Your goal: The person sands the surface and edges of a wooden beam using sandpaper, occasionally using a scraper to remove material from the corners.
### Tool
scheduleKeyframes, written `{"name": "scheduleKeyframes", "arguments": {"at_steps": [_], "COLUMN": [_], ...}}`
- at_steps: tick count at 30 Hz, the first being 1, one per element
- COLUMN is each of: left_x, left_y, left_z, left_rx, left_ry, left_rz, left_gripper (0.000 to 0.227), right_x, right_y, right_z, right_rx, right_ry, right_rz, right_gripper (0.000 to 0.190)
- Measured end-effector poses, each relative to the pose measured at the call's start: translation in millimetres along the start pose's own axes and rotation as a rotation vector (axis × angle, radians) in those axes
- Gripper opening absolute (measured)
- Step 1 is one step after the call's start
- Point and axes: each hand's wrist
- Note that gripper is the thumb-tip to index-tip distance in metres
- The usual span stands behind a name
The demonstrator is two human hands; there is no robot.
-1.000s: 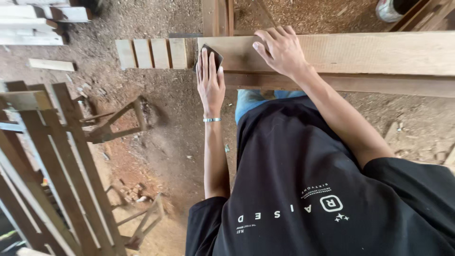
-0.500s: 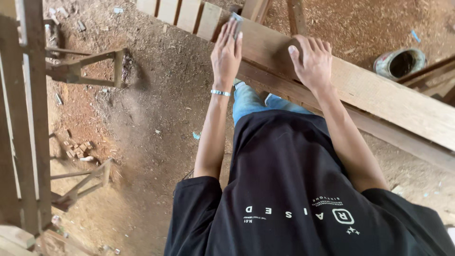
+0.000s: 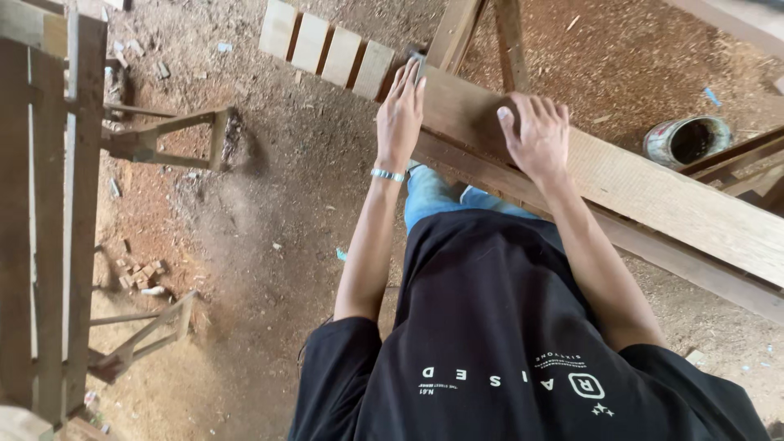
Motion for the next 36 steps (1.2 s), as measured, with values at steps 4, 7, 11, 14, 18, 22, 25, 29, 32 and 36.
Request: {"name": "scheduleKeyframes", "arguments": {"at_steps": [4, 7, 11, 14, 18, 22, 25, 29, 32, 36], "left_x": [20.0, 27.8, 20.5, 4.1, 6.5, 23.3, 17.7, -1.3, 2.7, 12.0], "left_y": [-27.6, -42.9, -36.2, -5.3, -1.8, -36.5, -39.4, -12.1, 1.2, -26.2], "left_z": [11.3, 21.5, 17.5, 4.6, -4.2, 6.3, 20.5, 16.3, 0.1, -1.2], "left_rx": [-0.081, -0.166, -0.195, -0.187, -0.026, -0.051, -0.115, -0.200, 0.167, -0.045], "left_ry": [0.032, 0.194, 0.297, 0.184, 0.069, 0.058, 0.143, 0.186, -0.096, 0.054], "left_rz": [-0.004, -0.034, -0.044, -0.057, -0.021, 0.018, 0.001, -0.040, 0.147, -0.014], "left_gripper": [0.038, 0.038, 0.038, 0.041, 0.043, 0.042, 0.039, 0.039, 0.041, 0.040], "right_x": [6.1, 9.7, 18.3, 18.7, 13.2, 12.3, 10.7, 11.1, 11.6, 13.9], "right_y": [-0.6, 2.5, 5.4, 6.7, 9.3, 5.2, 4.5, 5.5, 2.7, 3.0], "right_z": [5.4, 9.7, 20.9, 20.7, 10.7, 11.4, 11.6, 9.9, 11.9, 12.9], "right_rx": [0.003, 0.003, 0.170, 0.157, 0.114, 0.117, 0.113, 0.126, 0.113, 0.111], "right_ry": [0.017, -0.007, -0.133, -0.126, -0.065, -0.081, -0.100, -0.089, -0.066, -0.056], "right_rz": [-0.002, 0.102, 0.161, 0.220, 0.282, 0.251, 0.256, 0.251, 0.258, 0.235], "right_gripper": [0.033, 0.056, 0.120, 0.128, 0.123, 0.120, 0.120, 0.119, 0.116, 0.116]}}
Point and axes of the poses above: each hand's wrist, its own y-axis towards the middle knuckle, its own x-axis out of the back of the hand, z = x × y, and after that the axes turned 7 degrees about x, right-handed
